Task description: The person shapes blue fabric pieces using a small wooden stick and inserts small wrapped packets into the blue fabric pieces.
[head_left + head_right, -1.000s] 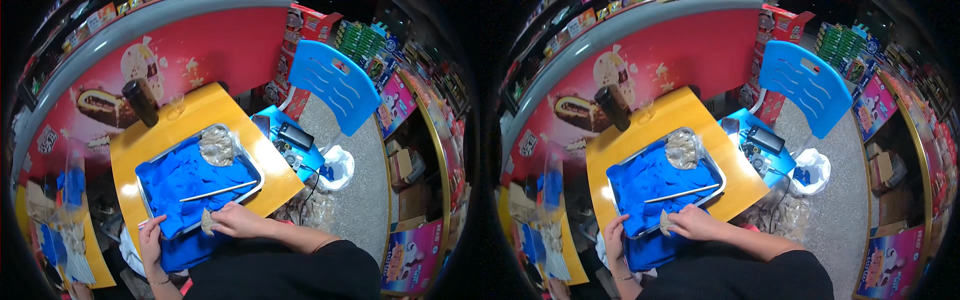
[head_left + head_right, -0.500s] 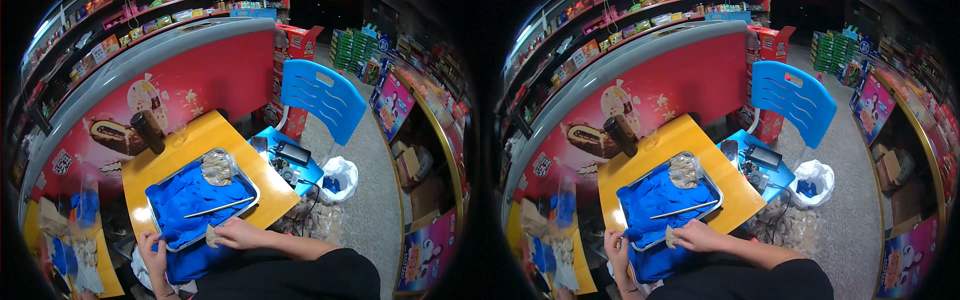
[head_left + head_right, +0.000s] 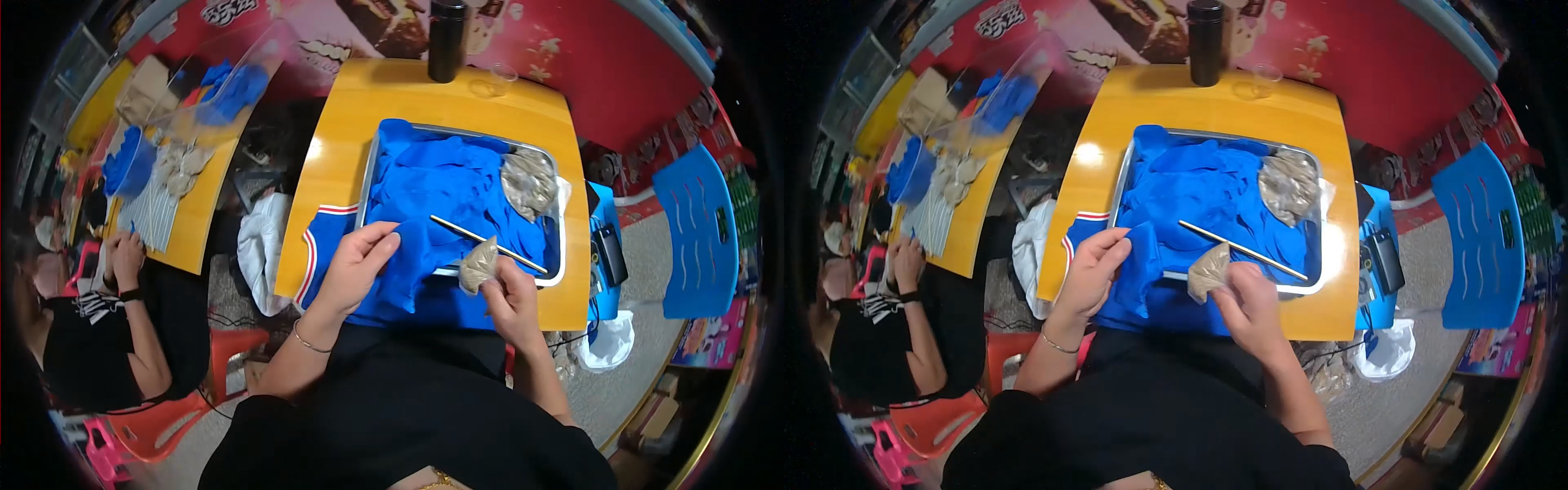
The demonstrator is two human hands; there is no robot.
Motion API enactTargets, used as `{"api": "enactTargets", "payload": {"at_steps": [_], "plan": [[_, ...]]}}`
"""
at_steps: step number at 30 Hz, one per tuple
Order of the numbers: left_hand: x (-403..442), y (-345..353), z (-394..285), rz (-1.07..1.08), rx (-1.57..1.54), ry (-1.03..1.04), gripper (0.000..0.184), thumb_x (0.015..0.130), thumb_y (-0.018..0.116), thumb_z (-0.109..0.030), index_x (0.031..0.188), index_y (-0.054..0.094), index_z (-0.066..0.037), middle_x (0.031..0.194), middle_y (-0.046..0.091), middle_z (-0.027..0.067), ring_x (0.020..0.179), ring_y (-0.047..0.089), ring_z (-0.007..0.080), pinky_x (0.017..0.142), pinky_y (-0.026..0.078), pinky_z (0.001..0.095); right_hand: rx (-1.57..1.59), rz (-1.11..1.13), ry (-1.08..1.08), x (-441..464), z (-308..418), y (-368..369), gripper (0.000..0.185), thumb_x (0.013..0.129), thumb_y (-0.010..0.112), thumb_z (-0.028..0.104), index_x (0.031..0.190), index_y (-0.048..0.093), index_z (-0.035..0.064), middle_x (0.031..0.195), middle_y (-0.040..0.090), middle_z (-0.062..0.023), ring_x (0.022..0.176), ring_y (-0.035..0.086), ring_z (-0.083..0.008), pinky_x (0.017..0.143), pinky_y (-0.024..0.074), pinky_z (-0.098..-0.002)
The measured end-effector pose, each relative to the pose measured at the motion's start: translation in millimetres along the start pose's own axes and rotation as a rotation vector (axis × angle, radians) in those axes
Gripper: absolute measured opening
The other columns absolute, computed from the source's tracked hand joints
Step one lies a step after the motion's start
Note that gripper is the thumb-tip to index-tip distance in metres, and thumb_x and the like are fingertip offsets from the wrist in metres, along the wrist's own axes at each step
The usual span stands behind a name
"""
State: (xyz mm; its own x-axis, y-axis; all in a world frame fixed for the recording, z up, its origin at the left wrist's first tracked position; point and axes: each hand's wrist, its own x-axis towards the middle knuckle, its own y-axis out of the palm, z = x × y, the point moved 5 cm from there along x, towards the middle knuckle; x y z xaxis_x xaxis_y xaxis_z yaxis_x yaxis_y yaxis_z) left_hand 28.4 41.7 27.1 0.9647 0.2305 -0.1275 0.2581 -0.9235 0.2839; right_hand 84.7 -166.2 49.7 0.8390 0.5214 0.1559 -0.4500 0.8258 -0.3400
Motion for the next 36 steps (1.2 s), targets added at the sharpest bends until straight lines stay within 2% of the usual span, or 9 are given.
{"api": "enactTargets", "payload": {"at_steps": [3,6,9,13,19,25,28,34,36], "plan": [[6.2,-2.6,5.5,0.021,-0.036,-0.001,0.019,0.092,0.054,-0.013,0.105,0.061,-0.002,0.076,0.053,-0.0073,0.062,0.039,0.0000,0.053,0.031,0.0159,-0.002,0.001,0.022,6.6,-7.3,5.6,0.013,0.075,0.060,0.004,0.071,0.048,0.0000,0.063,0.046,-0.0143,0.061,0.045,-0.0320,0.058,0.0360,-0.0366],[12.7,-14.9,23.1,0.041,-0.124,-0.062,0.021,0.092,0.052,-0.009,0.111,0.055,0.000,0.095,0.062,0.0012,0.083,0.057,0.0050,0.074,0.046,0.0194,0.014,0.015,0.032,10.8,-11.6,11.6,0.014,0.073,0.061,0.005,0.071,0.048,0.0005,0.063,0.045,-0.0143,0.062,0.046,-0.0320,0.059,0.0363,-0.0378],[20.9,-14.3,33.5,0.010,-0.228,-0.137,0.021,0.093,0.051,-0.009,0.112,0.055,0.000,0.097,0.061,0.0017,0.085,0.057,0.0055,0.077,0.047,0.0206,-0.098,0.246,-0.196,18.8,0.4,17.6,0.015,0.073,0.063,0.009,0.072,0.049,0.0018,0.064,0.045,-0.0135,0.064,0.047,-0.0314,0.063,0.0371,-0.0385],[27.0,-4.1,27.8,0.051,-0.148,-0.022,0.023,0.093,0.050,-0.010,0.113,0.053,0.000,0.098,0.062,0.0033,0.088,0.057,0.0054,0.080,0.046,0.0206,-0.132,0.404,-0.319,21.1,15.0,37.3,0.017,0.076,0.065,0.016,0.074,0.052,0.0043,0.065,0.046,-0.0112,0.067,0.048,-0.0293,0.069,0.0377,-0.0371],[26.4,-1.1,24.8,0.060,-0.104,-0.029,0.020,0.090,0.054,-0.005,0.110,0.048,-0.004,0.086,0.058,0.0005,0.081,0.053,0.0033,0.072,0.043,0.0170,-0.163,0.552,-0.300,21.7,19.9,49.8,0.016,0.076,0.064,0.015,0.076,0.052,0.0045,0.062,0.046,-0.0104,0.065,0.050,-0.0287,0.067,0.0384,-0.0379],[23.7,-2.4,25.8,0.061,-0.097,-0.005,0.021,0.088,0.056,-0.002,0.107,0.048,-0.005,0.083,0.056,0.0003,0.078,0.052,0.0028,0.070,0.042,0.0162,-0.156,0.518,-0.243,22.8,17.1,51.0,0.017,0.079,0.063,0.016,0.076,0.051,0.0039,0.062,0.046,-0.0120,0.064,0.050,-0.0303,0.065,0.0388,-0.0383],[22.6,-1.1,21.5,0.012,-0.093,-0.016,0.019,0.089,0.056,-0.003,0.106,0.047,-0.004,0.080,0.055,0.0000,0.072,0.048,0.0011,0.064,0.037,0.0151,-0.112,0.526,-0.210,21.4,14.3,52.3,0.018,0.081,0.062,0.016,0.075,0.050,0.0031,0.061,0.046,-0.0134,0.064,0.050,-0.0316,0.063,0.0390,-0.0392],[21.8,0.1,17.5,0.015,-0.088,0.021,0.019,0.089,0.055,-0.003,0.106,0.048,-0.003,0.080,0.056,0.0001,0.074,0.048,0.0012,0.065,0.038,0.0150,-0.005,0.547,-0.151,19.4,14.0,50.3,0.021,0.082,0.060,0.017,0.076,0.049,0.0007,0.062,0.046,-0.0158,0.063,0.050,-0.0335,0.061,0.0390,-0.0393],[22.4,-2.2,20.6,0.060,-0.087,0.009,0.022,0.088,0.056,-0.003,0.108,0.048,-0.004,0.084,0.057,0.0006,0.079,0.052,0.0030,0.071,0.041,0.0167,0.012,0.529,-0.113,19.6,13.9,48.5,0.021,0.083,0.060,0.017,0.076,0.049,0.0000,0.063,0.046,-0.0163,0.063,0.050,-0.0333,0.060,0.0387,-0.0386]]}}
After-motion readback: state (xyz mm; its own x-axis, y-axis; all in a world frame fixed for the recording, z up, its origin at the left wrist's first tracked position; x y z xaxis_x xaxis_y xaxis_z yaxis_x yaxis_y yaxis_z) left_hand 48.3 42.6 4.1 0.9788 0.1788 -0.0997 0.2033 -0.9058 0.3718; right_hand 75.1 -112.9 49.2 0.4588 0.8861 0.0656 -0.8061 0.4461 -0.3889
